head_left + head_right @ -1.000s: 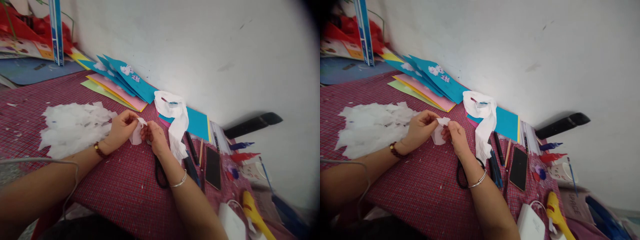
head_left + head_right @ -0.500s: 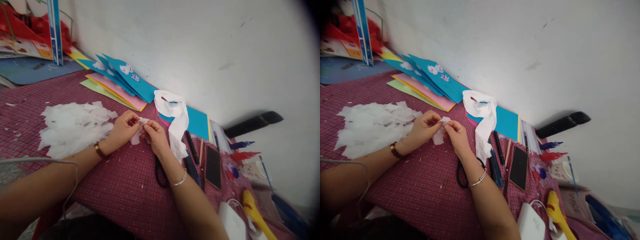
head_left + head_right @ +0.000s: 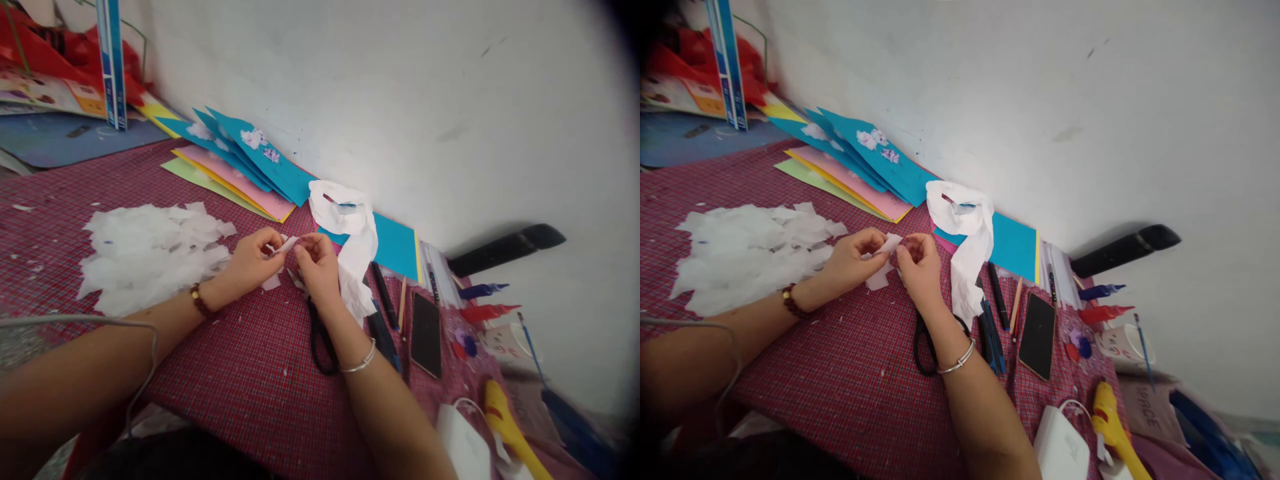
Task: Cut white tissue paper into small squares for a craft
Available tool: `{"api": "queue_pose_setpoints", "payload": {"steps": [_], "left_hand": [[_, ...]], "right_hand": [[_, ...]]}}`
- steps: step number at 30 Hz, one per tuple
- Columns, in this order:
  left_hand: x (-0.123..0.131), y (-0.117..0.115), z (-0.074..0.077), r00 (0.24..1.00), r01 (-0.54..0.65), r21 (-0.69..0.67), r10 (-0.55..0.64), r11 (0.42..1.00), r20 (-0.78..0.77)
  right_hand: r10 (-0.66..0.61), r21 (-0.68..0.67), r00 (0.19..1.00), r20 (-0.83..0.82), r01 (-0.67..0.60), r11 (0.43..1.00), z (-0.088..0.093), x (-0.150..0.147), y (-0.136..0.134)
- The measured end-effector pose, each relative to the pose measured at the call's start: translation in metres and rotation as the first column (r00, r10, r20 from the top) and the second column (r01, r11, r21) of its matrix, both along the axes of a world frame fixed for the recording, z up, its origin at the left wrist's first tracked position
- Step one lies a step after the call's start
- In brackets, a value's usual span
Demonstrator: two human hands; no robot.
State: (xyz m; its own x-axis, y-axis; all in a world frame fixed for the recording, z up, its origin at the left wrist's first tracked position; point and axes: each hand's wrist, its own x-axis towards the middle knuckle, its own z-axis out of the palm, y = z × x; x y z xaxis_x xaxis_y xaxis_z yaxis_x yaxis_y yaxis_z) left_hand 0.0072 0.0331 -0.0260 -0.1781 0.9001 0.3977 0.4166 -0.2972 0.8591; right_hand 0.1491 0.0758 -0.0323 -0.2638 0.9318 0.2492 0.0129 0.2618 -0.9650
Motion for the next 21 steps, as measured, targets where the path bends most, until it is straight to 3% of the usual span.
{"api": "queue_pose_setpoints", "payload": {"steps": [13,21], "left_hand": [[-0.0007,0.0001,-0.0021,1.000,0.022,-0.019,-0.022,1.000,-0.002],[-0.0004,-0.0006,-0.0044,0.998,0.035,-0.038,-0.037,0.999,-0.041]], "right_hand": [[-0.002,0.008,1.000,0.017,0.002,1.000,0.0012,0.0024,-0.0051],[-0.060,0.115,0.995,0.077,0.051,0.992,-0.0041,0.0044,-0.0010]]}}
